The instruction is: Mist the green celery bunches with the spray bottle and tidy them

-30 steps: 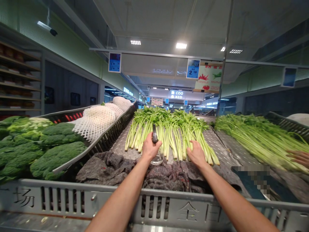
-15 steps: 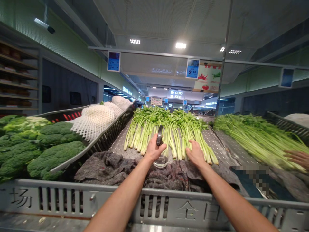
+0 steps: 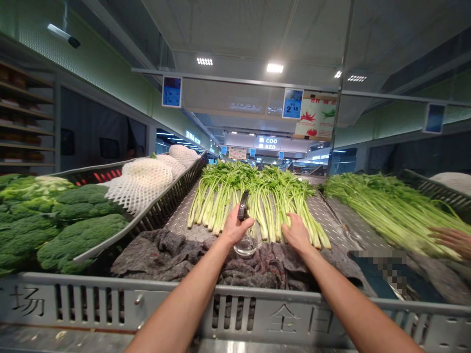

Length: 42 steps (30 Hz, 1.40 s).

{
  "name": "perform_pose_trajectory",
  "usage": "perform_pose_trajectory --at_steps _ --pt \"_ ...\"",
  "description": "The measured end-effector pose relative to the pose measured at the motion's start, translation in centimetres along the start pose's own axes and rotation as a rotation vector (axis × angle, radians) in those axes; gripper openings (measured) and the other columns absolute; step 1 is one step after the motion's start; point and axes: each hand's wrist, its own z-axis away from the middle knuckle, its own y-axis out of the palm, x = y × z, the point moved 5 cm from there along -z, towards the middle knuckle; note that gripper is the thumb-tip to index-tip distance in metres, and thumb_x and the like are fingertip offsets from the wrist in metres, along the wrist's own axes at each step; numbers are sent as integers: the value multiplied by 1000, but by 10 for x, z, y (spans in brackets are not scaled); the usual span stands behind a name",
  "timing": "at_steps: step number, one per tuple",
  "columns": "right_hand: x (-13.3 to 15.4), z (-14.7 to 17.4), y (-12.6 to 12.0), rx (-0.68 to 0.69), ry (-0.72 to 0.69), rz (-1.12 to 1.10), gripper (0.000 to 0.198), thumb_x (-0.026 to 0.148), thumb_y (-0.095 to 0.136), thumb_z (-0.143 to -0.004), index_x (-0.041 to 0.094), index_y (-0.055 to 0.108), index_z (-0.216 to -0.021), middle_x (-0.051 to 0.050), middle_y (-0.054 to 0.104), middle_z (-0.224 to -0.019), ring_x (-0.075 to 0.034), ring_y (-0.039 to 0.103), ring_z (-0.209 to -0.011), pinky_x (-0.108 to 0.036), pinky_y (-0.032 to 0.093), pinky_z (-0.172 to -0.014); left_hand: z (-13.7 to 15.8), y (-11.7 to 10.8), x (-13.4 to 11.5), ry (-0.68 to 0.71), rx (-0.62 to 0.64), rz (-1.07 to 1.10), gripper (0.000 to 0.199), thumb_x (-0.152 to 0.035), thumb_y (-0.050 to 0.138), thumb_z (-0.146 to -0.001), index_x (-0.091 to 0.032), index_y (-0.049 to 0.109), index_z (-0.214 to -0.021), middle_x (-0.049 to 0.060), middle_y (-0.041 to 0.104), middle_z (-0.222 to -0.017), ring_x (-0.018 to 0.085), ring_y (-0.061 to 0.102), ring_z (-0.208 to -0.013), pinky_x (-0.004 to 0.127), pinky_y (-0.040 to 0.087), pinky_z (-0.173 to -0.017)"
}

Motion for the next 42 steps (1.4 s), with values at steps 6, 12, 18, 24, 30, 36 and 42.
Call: perform_pose_trajectory --at_steps 6,12,18,24,30,36,42 --pt "-1 -1 1 11 5 7 44 24 36 -73 10 43 -114 -13 45 -116 -23 43 -108 -34 35 -87 1 1 2 25 15 76 36 -25 55 -62 -17 52 -97 -2 57 -71 14 53 -68 27 42 -67" --pt "-1 -1 2 4 -2 5 43 24 37 -73 11 45 -112 -13 46 -115 -24 44 -107 -35 36 -85 0 8 3 46 57 85 30 -25 55 -63 -17 54 -91 -3 54 -66 13 52 -64 26 42 -64" --pt "-4 -2 4 -37 -22 -21 42 23 38 -72 11 47 -110 -14 49 -112 -25 46 -104 -37 38 -84 3 12 -1 76 77 102 35 -25 56 -62 -17 51 -96 -1 58 -71 14 54 -68 27 43 -67" --pt "20 2 -2 -77 -231 -364 39 34 35 -77 14 50 -107 -10 54 -105 -19 54 -90 -35 41 -81 -1 15 3 19 23 -62 33 -28 55 -63 -16 51 -94 -1 56 -69 14 53 -65 29 43 -66" --pt "71 19 -2 139 -479 -756 51 41 46 -74 17 41 -118 -9 52 -113 -19 53 -96 -35 42 -83 -3 31 5 29 -1 -47 48 -26 61 -60 -18 47 -105 5 58 -94 18 55 -84 34 44 -76" --pt "77 19 1 292 -337 -887 53 38 56 -67 18 44 -114 -8 54 -111 -19 56 -93 -34 44 -82 0 49 12 58 119 100 78 -21 68 -51 -18 34 -121 12 43 -119 17 55 -87 32 45 -79" --pt "67 17 -6 154 -288 -802 48 38 54 -66 15 48 -108 -8 59 -101 -20 56 -92 -36 41 -84 3 51 6 69 199 118 84 -18 67 -49 -16 28 -124 13 38 -124 19 49 -98 34 41 -85"
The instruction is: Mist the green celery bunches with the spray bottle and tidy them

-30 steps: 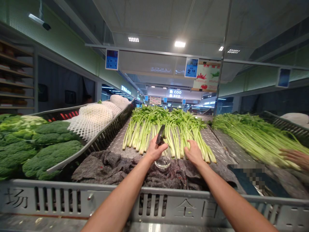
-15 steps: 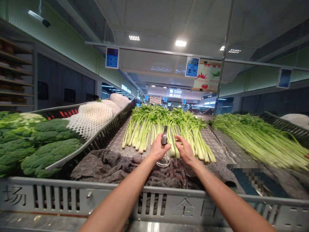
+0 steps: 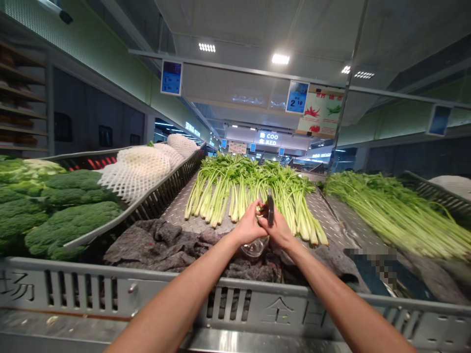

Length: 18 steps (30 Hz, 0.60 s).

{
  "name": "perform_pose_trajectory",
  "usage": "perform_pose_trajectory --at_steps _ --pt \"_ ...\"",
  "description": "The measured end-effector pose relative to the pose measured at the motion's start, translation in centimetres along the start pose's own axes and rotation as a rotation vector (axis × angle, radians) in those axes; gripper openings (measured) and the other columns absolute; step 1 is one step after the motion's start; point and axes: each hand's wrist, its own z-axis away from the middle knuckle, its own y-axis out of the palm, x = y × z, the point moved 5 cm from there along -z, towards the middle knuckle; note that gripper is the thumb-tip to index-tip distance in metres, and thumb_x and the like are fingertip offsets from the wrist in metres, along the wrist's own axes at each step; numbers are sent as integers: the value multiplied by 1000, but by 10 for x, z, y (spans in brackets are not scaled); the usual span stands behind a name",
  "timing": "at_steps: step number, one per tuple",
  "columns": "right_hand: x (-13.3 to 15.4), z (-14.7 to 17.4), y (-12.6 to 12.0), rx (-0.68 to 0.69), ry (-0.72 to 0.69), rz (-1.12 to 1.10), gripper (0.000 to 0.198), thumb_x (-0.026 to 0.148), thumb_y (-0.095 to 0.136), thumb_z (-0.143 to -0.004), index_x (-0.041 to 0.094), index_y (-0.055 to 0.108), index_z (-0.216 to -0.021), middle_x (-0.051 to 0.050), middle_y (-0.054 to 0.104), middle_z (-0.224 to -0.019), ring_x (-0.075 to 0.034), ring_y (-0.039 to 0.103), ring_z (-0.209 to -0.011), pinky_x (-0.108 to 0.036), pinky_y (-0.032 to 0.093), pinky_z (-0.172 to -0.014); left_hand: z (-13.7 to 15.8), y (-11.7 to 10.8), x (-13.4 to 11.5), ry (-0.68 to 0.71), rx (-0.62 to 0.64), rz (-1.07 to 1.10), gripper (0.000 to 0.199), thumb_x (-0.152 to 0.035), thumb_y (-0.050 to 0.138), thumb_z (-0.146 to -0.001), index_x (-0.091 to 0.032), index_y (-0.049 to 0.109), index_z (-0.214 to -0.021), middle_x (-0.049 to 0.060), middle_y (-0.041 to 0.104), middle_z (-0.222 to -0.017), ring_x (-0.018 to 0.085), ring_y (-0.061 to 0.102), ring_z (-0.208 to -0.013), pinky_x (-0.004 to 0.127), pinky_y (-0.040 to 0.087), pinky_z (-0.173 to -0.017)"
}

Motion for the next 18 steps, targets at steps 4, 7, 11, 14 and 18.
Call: perform_pose_trajectory --at_steps 4,7,11,14,18 --pt "-13 -1 -29 -314 6 -80 42 39 46 -68 12 53 -100 -10 58 -102 -21 54 -94 -33 42 -81 -1 -17 -2 -52 -138 -34 64 -20 57 -59 -15 35 -119 11 43 -120 18 50 -96 35 41 -82" --pt "-32 -1 -45 -450 100 -174 40 39 48 -66 13 55 -96 -9 61 -96 -20 55 -90 -32 43 -78 -1 -38 4 -90 -332 -161 55 -20 53 -62 -14 39 -114 11 48 -113 18 52 -91 35 42 -80" --pt "-40 1 -55 -504 126 -74 37 39 53 -63 15 56 -91 -5 62 -87 -18 57 -80 -31 43 -75 0 -54 10 -87 -470 -353 48 -20 51 -63 -15 41 -110 9 50 -106 18 52 -90 35 41 -82" --pt "-33 3 -55 -492 64 5 31 37 51 -65 16 55 -87 -4 61 -84 -17 57 -78 -30 43 -74 2 -56 9 -63 -506 -446 47 -19 50 -63 -15 42 -109 8 50 -103 20 51 -94 35 39 -86" --pt "-21 4 -53 -458 -1 41 26 34 48 -65 16 54 -84 -4 60 -81 -17 56 -76 -30 43 -73 4 -53 6 -65 -497 -505 46 -21 48 -65 -15 41 -110 10 47 -110 23 46 -103 38 36 -90"
